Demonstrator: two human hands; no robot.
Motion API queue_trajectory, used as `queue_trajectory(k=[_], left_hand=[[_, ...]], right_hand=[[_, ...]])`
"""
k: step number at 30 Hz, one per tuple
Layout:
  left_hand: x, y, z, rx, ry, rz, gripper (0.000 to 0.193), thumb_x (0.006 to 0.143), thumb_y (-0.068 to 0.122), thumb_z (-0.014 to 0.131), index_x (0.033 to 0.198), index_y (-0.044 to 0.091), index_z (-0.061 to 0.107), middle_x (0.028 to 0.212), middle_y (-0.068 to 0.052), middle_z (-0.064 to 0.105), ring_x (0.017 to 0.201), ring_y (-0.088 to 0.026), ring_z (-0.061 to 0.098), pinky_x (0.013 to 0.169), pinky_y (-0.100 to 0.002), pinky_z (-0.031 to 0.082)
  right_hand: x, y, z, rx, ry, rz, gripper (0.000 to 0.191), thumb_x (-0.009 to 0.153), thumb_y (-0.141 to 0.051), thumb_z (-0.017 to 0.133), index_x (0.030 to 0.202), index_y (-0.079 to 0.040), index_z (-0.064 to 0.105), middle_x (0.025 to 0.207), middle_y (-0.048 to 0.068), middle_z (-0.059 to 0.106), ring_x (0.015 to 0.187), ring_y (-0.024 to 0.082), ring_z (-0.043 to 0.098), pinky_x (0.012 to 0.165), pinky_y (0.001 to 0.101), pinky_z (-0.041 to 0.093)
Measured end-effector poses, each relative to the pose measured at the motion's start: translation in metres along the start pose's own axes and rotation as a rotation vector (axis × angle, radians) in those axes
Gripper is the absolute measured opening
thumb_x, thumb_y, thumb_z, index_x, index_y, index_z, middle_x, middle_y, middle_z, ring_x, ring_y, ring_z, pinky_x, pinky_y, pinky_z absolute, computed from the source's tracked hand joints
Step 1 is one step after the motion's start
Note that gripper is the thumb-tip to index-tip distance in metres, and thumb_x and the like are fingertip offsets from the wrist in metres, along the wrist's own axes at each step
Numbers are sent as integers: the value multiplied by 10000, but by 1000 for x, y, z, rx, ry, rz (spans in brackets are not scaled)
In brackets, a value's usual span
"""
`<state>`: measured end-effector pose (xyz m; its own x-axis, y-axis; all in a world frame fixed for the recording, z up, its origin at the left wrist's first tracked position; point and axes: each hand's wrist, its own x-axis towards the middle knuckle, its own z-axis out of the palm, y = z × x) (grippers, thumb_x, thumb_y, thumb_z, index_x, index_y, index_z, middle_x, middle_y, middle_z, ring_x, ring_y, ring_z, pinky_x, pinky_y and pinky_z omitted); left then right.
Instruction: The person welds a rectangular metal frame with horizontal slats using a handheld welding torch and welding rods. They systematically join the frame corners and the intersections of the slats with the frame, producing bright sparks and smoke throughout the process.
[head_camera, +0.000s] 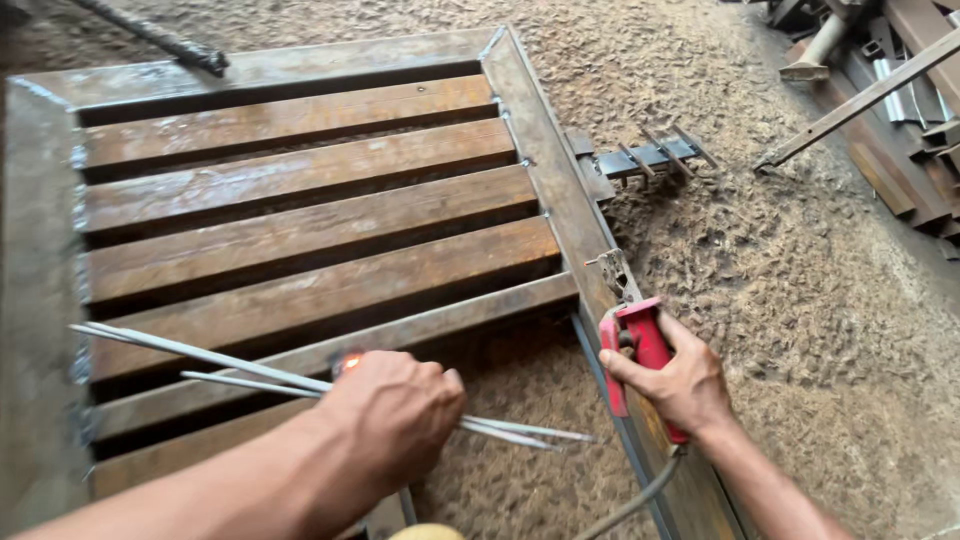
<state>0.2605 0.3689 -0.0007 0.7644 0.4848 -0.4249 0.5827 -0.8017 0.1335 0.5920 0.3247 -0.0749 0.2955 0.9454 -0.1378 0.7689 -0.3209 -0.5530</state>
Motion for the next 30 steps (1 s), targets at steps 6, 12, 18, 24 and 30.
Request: queue_trajectory(k=[6, 12, 18, 24, 30], left_hand=[[98, -6, 45, 16, -6, -91, 548, 1014, 129, 424, 1467, -166, 334, 818, -137, 715, 638, -244, 716, 526, -386, 582], [119, -11, 69, -28, -127, -189, 616, 1036, 79, 374, 1591, -90, 166, 789, -134, 713, 642, -233, 700, 558, -386, 572], [117, -1, 93, -26, -88, -166, 587, 1017, 77, 423, 1549, -114, 264, 763, -121, 710, 632, -225, 674, 538, -378, 545], [108, 6, 111, -91, -178, -183, 614, 1033, 83, 406, 1583, -96, 200, 759, -128, 703, 619, -221, 674, 526, -366, 527], [96, 9, 104, -105, -135, -176, 676, 1029, 69, 380, 1612, -88, 76, 701, -119, 651, 548, -188, 598, 490, -357, 520]], right_hand=[[2, 18, 23, -54, -5, 15, 719, 667, -539, 822, 1260, -167, 656, 948, 76, 764, 791, 241, 776, 741, 393, 640], [1, 27, 30, -67, 102, -43, 755, 658, -534, 844, 1273, -137, 660, 960, 107, 756, 814, 258, 773, 750, 415, 631], [3, 24, 34, -90, 87, -63, 778, 640, -541, 857, 1258, -114, 654, 963, 122, 770, 816, 257, 783, 760, 402, 644], [5, 24, 34, -149, 86, -101, 838, 619, -534, 867, 1294, -92, 640, 972, 146, 759, 835, 283, 770, 767, 426, 629], [7, 26, 35, -174, 26, -13, 840, 630, -550, 860, 1304, -106, 627, 974, 139, 759, 838, 278, 778, 773, 419, 638]])
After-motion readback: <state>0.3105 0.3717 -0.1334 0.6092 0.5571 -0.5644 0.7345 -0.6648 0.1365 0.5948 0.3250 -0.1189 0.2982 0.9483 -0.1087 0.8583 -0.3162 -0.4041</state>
